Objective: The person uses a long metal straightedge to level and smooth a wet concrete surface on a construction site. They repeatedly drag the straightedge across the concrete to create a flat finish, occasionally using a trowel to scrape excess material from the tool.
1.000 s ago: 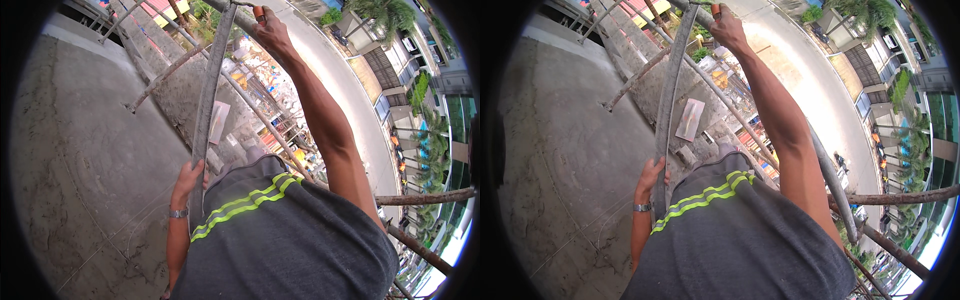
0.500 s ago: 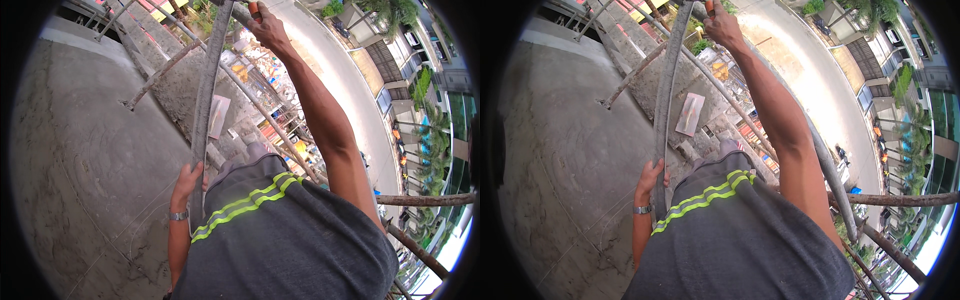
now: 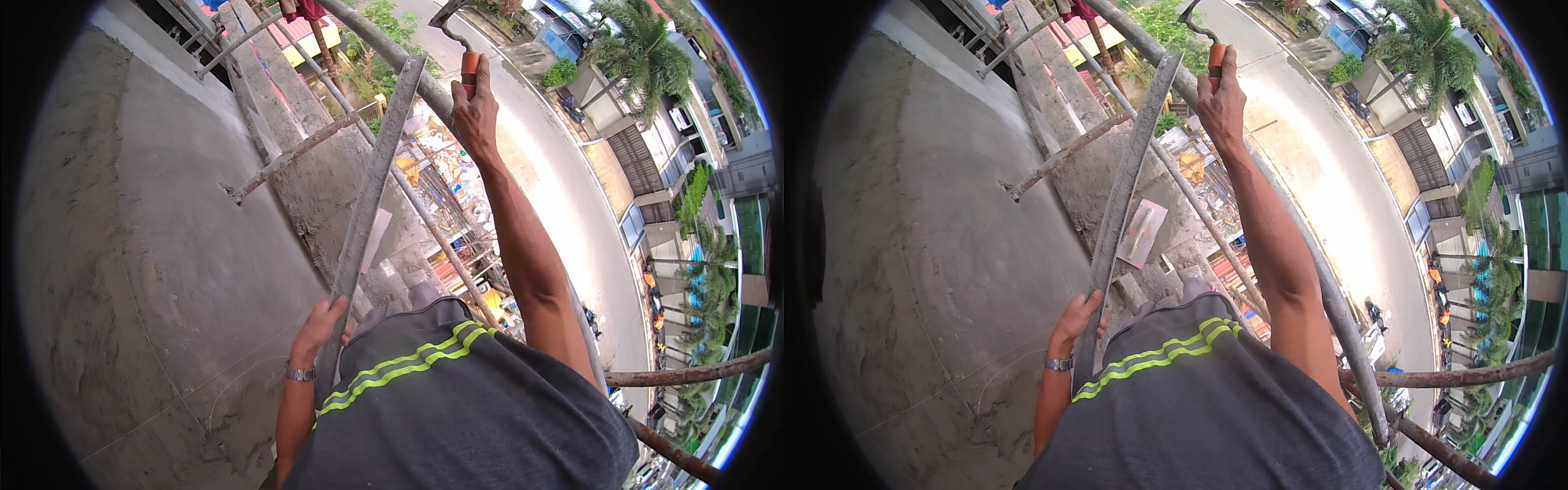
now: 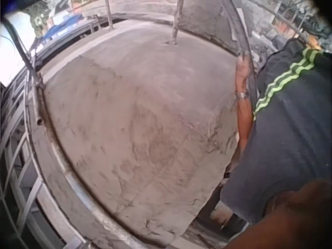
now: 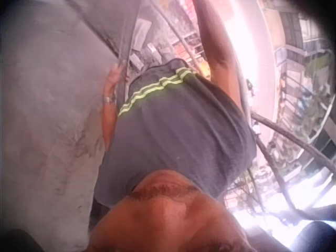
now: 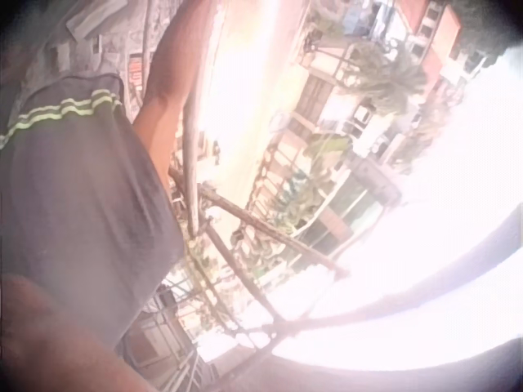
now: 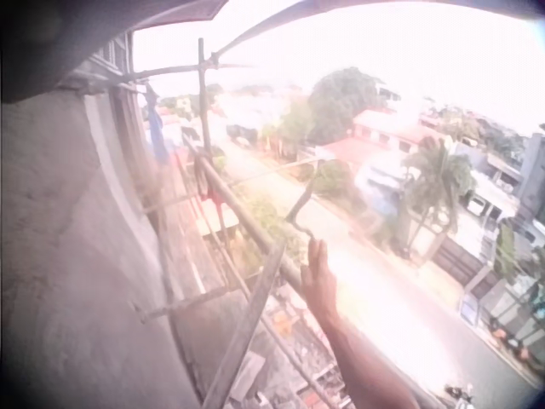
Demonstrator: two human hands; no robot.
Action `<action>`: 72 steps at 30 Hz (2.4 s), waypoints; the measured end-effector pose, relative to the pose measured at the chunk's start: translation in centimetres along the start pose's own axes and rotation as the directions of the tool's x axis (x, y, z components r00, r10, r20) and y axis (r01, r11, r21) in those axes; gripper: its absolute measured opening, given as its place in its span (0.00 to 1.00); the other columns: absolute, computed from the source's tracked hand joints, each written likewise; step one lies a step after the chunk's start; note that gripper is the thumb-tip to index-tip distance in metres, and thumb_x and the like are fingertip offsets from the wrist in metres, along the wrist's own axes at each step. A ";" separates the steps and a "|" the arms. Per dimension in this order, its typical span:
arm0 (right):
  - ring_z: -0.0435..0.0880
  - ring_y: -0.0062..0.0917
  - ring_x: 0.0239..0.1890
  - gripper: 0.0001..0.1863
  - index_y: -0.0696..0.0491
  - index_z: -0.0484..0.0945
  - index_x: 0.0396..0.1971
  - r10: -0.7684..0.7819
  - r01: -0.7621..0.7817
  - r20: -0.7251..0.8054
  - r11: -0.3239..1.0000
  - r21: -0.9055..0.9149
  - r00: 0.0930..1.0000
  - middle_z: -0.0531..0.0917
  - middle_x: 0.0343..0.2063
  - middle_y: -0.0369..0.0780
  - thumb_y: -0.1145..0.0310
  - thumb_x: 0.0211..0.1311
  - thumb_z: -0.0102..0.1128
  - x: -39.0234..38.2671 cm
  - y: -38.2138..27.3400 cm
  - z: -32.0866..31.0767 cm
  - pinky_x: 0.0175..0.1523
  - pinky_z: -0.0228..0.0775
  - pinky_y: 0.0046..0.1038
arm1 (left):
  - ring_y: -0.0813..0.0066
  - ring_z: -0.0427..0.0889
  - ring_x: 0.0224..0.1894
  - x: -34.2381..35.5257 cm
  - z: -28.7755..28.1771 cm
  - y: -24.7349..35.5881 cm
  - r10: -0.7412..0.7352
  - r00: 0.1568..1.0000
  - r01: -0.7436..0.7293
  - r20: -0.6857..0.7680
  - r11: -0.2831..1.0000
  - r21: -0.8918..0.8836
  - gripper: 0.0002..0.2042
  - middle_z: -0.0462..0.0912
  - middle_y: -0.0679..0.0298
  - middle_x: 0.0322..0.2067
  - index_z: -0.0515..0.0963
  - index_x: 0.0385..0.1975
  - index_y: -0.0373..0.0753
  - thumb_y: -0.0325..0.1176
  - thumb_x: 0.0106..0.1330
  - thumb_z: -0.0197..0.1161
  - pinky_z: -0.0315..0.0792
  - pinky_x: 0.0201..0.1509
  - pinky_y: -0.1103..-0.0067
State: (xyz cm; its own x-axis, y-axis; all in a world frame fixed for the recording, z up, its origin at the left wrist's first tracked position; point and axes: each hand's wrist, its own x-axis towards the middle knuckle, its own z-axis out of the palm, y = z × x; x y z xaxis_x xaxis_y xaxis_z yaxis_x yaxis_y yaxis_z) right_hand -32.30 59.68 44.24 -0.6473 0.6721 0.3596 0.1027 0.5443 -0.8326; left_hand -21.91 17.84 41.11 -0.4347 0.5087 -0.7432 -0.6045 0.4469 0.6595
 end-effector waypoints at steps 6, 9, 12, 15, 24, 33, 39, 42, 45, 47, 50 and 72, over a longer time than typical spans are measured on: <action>0.82 0.39 0.28 0.36 0.50 0.54 0.69 0.147 -0.128 0.243 0.988 -0.092 0.959 0.81 0.30 0.51 0.66 0.62 0.54 2.1 0.9 0.0 0.38 0.73 0.39 | 0.76 0.74 0.15 0.4 -0.6 -0.3 -0.004 1.000 0.004 -0.002 1.000 -0.018 0.24 0.74 0.63 0.17 0.69 0.33 0.38 0.57 0.66 0.56 0.72 0.20 0.78; 0.82 0.44 0.31 0.37 0.50 0.51 0.70 0.096 -0.094 0.041 0.995 -0.046 0.995 0.81 0.31 0.54 0.67 0.62 0.54 0.3 -1.2 0.8 0.43 0.72 0.41 | 0.76 0.74 0.15 0.5 -0.8 -0.3 -0.017 1.000 0.017 -0.005 1.000 -0.009 0.24 0.74 0.63 0.17 0.68 0.34 0.38 0.57 0.66 0.57 0.73 0.21 0.78; 0.83 0.43 0.35 0.39 0.50 0.49 0.71 -0.033 0.089 0.202 0.958 -0.274 0.979 0.81 0.35 0.57 0.66 0.60 0.54 0.1 1.6 1.9 0.42 0.73 0.39 | 0.76 0.74 0.15 0.1 -0.4 0.6 -0.010 1.000 0.010 0.007 1.000 -0.017 0.23 0.74 0.63 0.17 0.68 0.35 0.38 0.56 0.66 0.57 0.73 0.21 0.78; 0.83 0.41 0.31 0.39 0.50 0.49 0.71 0.165 -0.136 0.250 0.982 -0.129 0.954 0.81 0.32 0.54 0.66 0.61 0.54 1.6 0.2 0.3 0.36 0.73 0.38 | 0.76 0.74 0.16 0.2 -0.6 0.2 0.000 1.000 0.000 -0.002 1.000 -0.017 0.23 0.74 0.63 0.18 0.69 0.34 0.37 0.56 0.66 0.57 0.73 0.21 0.77; 0.82 0.47 0.39 0.38 0.55 0.52 0.69 0.100 -0.040 0.216 0.963 -0.267 0.971 0.81 0.37 0.56 0.67 0.58 0.54 2.1 -0.1 1.1 0.45 0.72 0.40 | 0.77 0.73 0.16 0.8 -1.2 -0.4 0.014 1.000 -0.014 -0.008 0.999 0.034 0.23 0.74 0.64 0.18 0.70 0.33 0.37 0.55 0.68 0.55 0.72 0.21 0.78; 0.83 0.48 0.35 0.37 0.58 0.51 0.68 0.257 -0.236 0.297 0.966 -0.105 0.920 0.81 0.37 0.57 0.68 0.58 0.49 1.4 -1.6 0.9 0.43 0.73 0.42 | 0.77 0.73 0.16 0.7 -1.2 -0.5 0.008 1.000 -0.007 -0.022 1.000 0.030 0.23 0.74 0.64 0.18 0.71 0.33 0.37 0.56 0.69 0.54 0.72 0.21 0.77; 0.81 0.31 0.21 0.38 0.51 0.49 0.70 -0.006 0.036 0.108 0.959 -0.280 0.994 0.81 0.28 0.48 0.67 0.61 0.53 1.9 5.4 3.5 0.24 0.72 0.33 | 0.77 0.73 0.16 1.7 -1.7 -0.7 0.011 1.000 -0.012 0.013 0.999 0.043 0.23 0.74 0.64 0.18 0.71 0.34 0.38 0.56 0.68 0.54 0.72 0.21 0.78; 0.81 0.32 0.21 0.38 0.51 0.50 0.70 0.095 -0.063 0.193 0.985 -0.163 0.977 0.81 0.30 0.51 0.67 0.61 0.53 2.5 1.8 2.2 0.23 0.72 0.33 | 0.77 0.73 0.16 1.3 -1.9 -0.9 -0.007 1.000 0.007 -0.011 1.000 0.017 0.23 0.74 0.64 0.18 0.72 0.34 0.38 0.56 0.68 0.54 0.72 0.21 0.78; 0.83 0.44 0.30 0.37 0.54 0.50 0.69 0.017 -0.016 0.008 0.986 -0.166 1.000 0.81 0.33 0.56 0.68 0.61 0.51 0.5 0.4 2.5 0.37 0.74 0.40 | 0.77 0.73 0.16 1.6 -2.3 -1.1 -0.006 1.000 0.006 0.030 1.000 0.015 0.23 0.74 0.64 0.18 0.72 0.34 0.38 0.56 0.68 0.54 0.72 0.21 0.78; 0.82 0.52 0.38 0.37 0.56 0.50 0.69 0.042 0.004 0.160 0.960 -0.279 0.986 0.81 0.36 0.60 0.68 0.60 0.50 0.1 1.3 2.6 0.48 0.70 0.42 | 0.77 0.73 0.16 1.7 -2.2 -1.0 0.021 0.999 -0.022 0.044 1.000 0.019 0.23 0.74 0.64 0.18 0.72 0.34 0.38 0.57 0.68 0.54 0.72 0.21 0.78; 0.82 0.50 0.37 0.39 0.55 0.50 0.70 0.032 0.014 0.239 0.982 -0.188 0.970 0.81 0.37 0.58 0.67 0.59 0.53 1.0 0.2 1.3 0.47 0.71 0.39 | 0.77 0.73 0.16 1.4 -2.3 -1.0 -0.015 1.000 0.015 -0.016 1.000 0.017 0.23 0.74 0.65 0.18 0.72 0.34 0.38 0.56 0.68 0.54 0.72 0.21 0.78; 0.82 0.51 0.36 0.36 0.57 0.51 0.68 0.161 -0.162 0.027 0.986 0.034 0.987 0.81 0.35 0.60 0.69 0.59 0.49 1.4 -1.3 1.4 0.42 0.71 0.42 | 0.76 0.75 0.16 2.3 -3.0 -0.6 0.020 0.998 -0.021 0.060 1.000 0.016 0.24 0.76 0.63 0.18 0.72 0.35 0.36 0.57 0.68 0.53 0.73 0.21 0.77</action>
State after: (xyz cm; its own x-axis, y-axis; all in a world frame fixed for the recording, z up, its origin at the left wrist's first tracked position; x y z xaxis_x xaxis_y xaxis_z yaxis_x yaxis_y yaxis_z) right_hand -34.38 59.18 45.17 -0.6427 0.7371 0.2089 0.1804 0.4106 -0.8938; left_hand -24.55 16.53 38.71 -0.4057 0.5609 -0.7216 -0.5846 0.4476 0.6766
